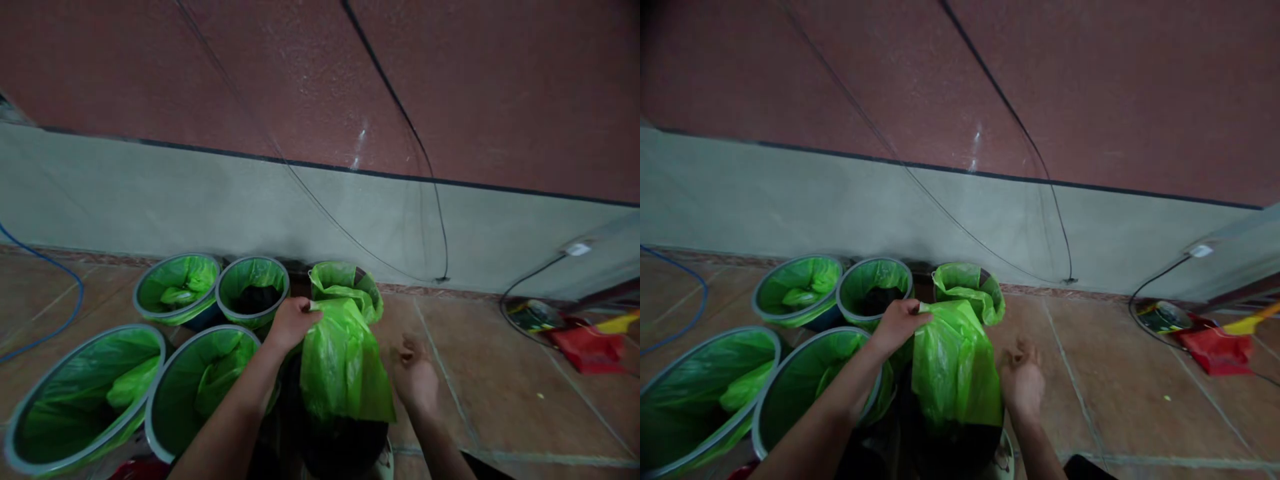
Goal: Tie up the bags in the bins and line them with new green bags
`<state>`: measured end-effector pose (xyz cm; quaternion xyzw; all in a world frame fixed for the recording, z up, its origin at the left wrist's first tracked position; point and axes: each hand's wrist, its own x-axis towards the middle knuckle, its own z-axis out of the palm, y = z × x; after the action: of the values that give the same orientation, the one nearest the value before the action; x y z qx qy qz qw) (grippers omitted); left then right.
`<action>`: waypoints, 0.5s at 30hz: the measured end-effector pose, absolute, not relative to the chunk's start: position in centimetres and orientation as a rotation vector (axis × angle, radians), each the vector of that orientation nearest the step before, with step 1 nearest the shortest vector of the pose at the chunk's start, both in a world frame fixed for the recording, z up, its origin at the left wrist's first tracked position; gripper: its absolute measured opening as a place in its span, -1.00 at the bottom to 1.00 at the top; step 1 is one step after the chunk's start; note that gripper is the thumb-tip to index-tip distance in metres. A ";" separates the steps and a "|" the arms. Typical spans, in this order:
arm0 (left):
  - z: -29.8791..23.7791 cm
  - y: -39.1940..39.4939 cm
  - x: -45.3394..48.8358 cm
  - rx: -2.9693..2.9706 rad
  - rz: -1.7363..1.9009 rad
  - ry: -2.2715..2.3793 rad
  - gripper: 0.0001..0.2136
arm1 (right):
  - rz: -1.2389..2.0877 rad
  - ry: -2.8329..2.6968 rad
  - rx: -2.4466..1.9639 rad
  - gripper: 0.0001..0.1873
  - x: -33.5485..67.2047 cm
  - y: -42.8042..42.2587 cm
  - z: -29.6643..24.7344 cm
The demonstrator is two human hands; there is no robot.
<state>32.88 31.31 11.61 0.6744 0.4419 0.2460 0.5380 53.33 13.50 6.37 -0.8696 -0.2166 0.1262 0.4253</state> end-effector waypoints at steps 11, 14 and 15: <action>12.5 26.8 34.2 1.802 0.673 1.016 -0.82 | 1.046 -0.706 -1.415 -0.53 45.9 21.6 12.2; 12.3 27.3 33.3 1.715 0.610 0.948 -0.76 | 1.046 -0.480 -1.359 -0.51 46.2 21.2 11.5; 12.2 27.5 33.0 1.661 0.595 0.918 -0.74 | 1.032 -0.431 -1.345 -0.49 46.4 21.0 11.4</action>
<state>33.00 27.54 12.21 0.7001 0.3872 0.2509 0.5450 46.41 21.00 11.38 -0.5899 -0.1893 0.4528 0.6412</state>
